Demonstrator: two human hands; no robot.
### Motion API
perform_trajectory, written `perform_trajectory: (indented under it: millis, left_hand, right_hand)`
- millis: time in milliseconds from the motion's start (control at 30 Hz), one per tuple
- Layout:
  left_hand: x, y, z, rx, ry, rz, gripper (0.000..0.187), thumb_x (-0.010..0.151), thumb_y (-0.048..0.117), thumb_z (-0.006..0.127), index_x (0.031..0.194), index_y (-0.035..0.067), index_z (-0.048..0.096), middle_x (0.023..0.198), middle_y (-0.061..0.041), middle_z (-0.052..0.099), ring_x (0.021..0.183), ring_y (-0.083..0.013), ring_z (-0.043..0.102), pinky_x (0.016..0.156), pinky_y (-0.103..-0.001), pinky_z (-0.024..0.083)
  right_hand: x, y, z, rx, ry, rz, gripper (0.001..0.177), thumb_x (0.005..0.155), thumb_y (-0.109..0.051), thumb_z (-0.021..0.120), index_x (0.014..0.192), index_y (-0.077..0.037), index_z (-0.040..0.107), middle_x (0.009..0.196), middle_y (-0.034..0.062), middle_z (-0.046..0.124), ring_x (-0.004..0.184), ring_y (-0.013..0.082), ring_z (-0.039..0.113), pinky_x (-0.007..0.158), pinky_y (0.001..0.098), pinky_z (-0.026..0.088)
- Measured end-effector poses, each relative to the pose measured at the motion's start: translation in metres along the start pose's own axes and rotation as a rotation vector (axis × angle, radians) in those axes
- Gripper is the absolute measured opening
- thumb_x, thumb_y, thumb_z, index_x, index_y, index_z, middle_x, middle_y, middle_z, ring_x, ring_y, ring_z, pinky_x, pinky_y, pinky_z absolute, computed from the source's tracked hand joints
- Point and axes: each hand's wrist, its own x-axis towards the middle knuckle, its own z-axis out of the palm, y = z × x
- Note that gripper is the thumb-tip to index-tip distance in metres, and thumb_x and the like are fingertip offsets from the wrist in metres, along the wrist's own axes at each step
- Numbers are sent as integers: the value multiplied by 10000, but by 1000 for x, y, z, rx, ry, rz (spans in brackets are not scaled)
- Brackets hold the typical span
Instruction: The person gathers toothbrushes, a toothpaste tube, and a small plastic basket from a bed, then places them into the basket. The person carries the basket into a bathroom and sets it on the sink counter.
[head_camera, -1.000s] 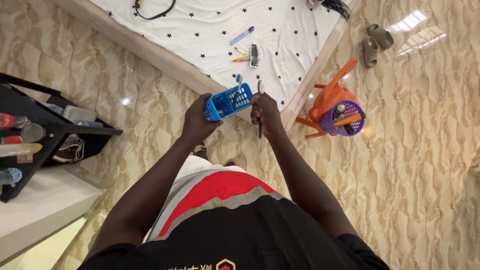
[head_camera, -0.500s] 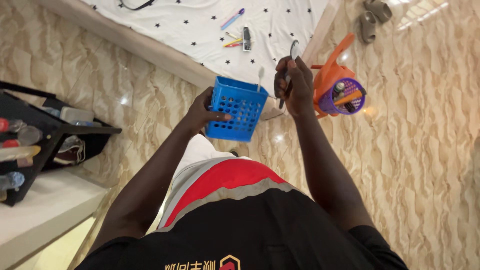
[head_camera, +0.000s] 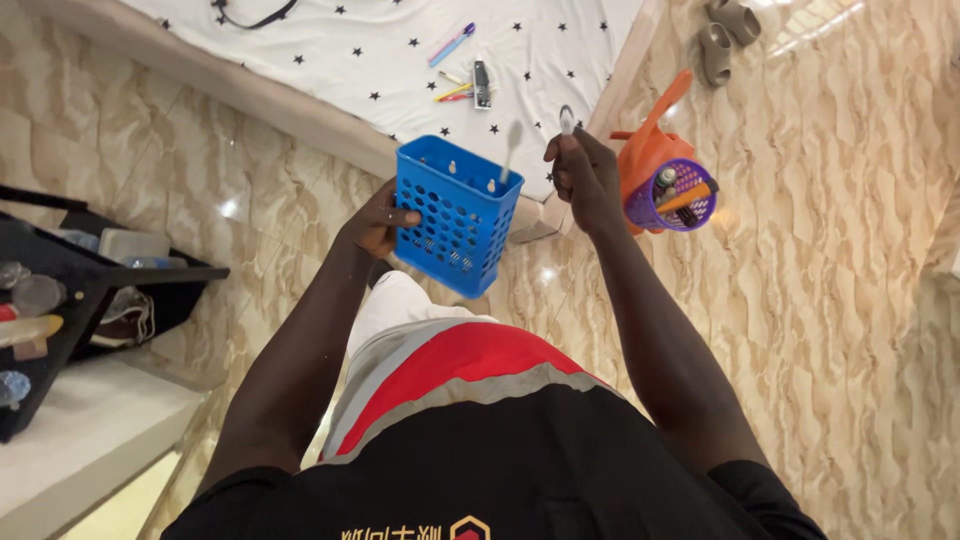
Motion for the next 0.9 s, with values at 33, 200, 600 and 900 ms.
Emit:
perform_trajectory:
  millis: [33, 200, 600, 900]
  left_hand:
    - [-1, -1, -5, 2, -5, 21, 800, 714, -8, 828, 1452, 1, 518, 1283, -145, 689, 1207, -290, 676, 1073, -457, 553]
    - [1, 8, -13, 3, 97, 183, 758, 683, -102, 806, 1383, 38, 552, 1245, -120, 693, 1203, -280, 674, 1058, -432, 546]
    - [18, 49, -5, 289, 157, 318, 954, 603, -103, 833, 1492, 45, 520, 1333, -79, 647, 1269, -233, 606, 1072, -401, 528]
    - [28, 10, 25, 165, 345, 443, 1177, 853, 262, 871, 1706, 169, 65, 1735, -105, 245, 1590, -300, 314, 1251, -465, 389]
  right_hand:
    - [2, 5, 4, 0, -13, -5, 289, 1072, -305, 570, 988, -34, 624, 673, -58, 420, 556, 28, 358, 495, 220, 260]
    - [5, 20, 35, -16, 16, 79, 278, 976, -284, 683, 1082, -35, 623, 709, -71, 460, 576, 19, 402, 509, 194, 310]
    - [27, 19, 87, -191, -116, -264, 666, 760, -125, 949, 1277, -55, 534, 968, -67, 505, 788, 3, 427, 672, 172, 379]
    - [38, 56, 143, -472, 246, -452, 645, 758, -186, 976, 1180, -50, 508, 909, -35, 530, 657, 8, 459, 555, 179, 373]
